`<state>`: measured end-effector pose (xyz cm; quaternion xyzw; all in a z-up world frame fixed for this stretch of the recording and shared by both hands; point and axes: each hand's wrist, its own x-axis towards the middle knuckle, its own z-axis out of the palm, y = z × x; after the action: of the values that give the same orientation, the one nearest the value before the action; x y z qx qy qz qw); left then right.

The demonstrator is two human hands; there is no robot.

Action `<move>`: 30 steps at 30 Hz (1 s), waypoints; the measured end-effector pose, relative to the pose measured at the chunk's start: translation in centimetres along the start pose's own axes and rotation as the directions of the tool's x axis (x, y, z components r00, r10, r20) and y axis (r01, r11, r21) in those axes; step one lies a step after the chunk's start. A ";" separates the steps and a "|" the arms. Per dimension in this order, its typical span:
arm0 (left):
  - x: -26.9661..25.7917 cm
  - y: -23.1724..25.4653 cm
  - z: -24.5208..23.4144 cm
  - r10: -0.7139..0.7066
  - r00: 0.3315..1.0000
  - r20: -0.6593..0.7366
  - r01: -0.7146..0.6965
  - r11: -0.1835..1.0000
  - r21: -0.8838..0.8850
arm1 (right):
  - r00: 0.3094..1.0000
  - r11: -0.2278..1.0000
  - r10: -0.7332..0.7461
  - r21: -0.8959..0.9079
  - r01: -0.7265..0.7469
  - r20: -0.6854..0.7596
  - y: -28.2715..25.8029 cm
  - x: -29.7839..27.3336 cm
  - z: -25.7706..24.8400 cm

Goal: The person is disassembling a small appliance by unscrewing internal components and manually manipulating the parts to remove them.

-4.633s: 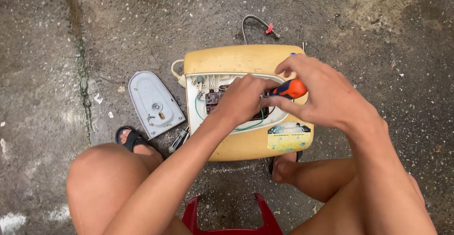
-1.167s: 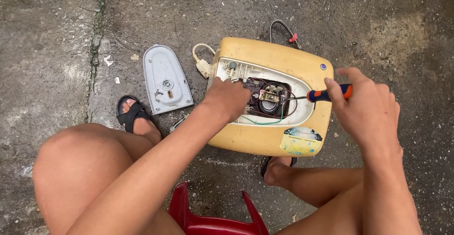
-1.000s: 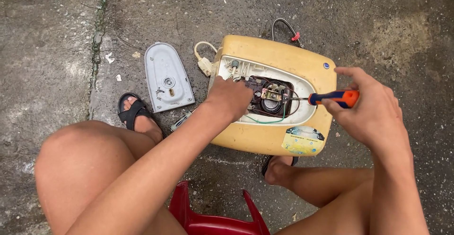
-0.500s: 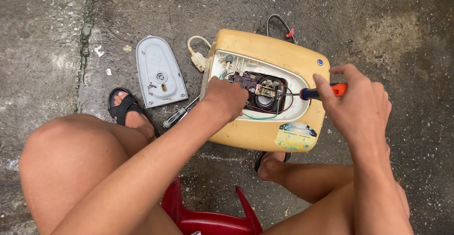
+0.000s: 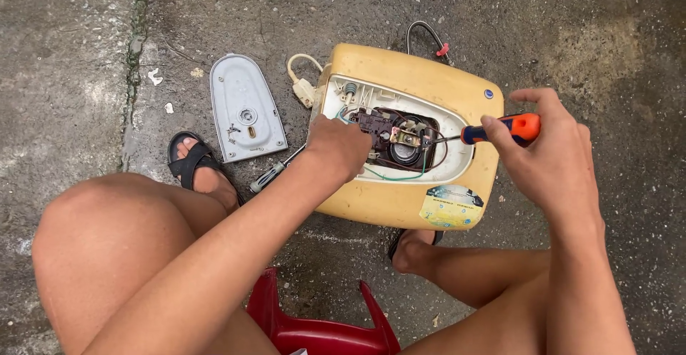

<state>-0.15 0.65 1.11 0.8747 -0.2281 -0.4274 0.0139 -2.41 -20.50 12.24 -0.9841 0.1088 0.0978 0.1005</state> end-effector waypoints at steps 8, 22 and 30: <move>0.1 0.8 0.1 0.017 1.000 -0.007 -0.017 1.000 0.007 | 0.994 0.995 0.089 -0.045 -0.086 0.059 -2.6 -0.7 -0.9; 0.3 0.2 0.0 0.012 1.000 -0.027 -0.011 1.000 0.029 | 0.980 0.983 -0.169 0.049 0.175 -0.105 -0.5 -0.1 0.4; -0.9 0.1 -0.3 0.018 1.000 -0.005 -0.018 0.998 0.053 | 0.998 0.997 0.038 -0.059 -0.041 -0.052 0.5 1.1 0.9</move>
<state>-0.41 0.91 1.99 0.8739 -0.2472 -0.4186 -0.0049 -1.66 -21.03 11.03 -0.9865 0.1278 0.0779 0.0660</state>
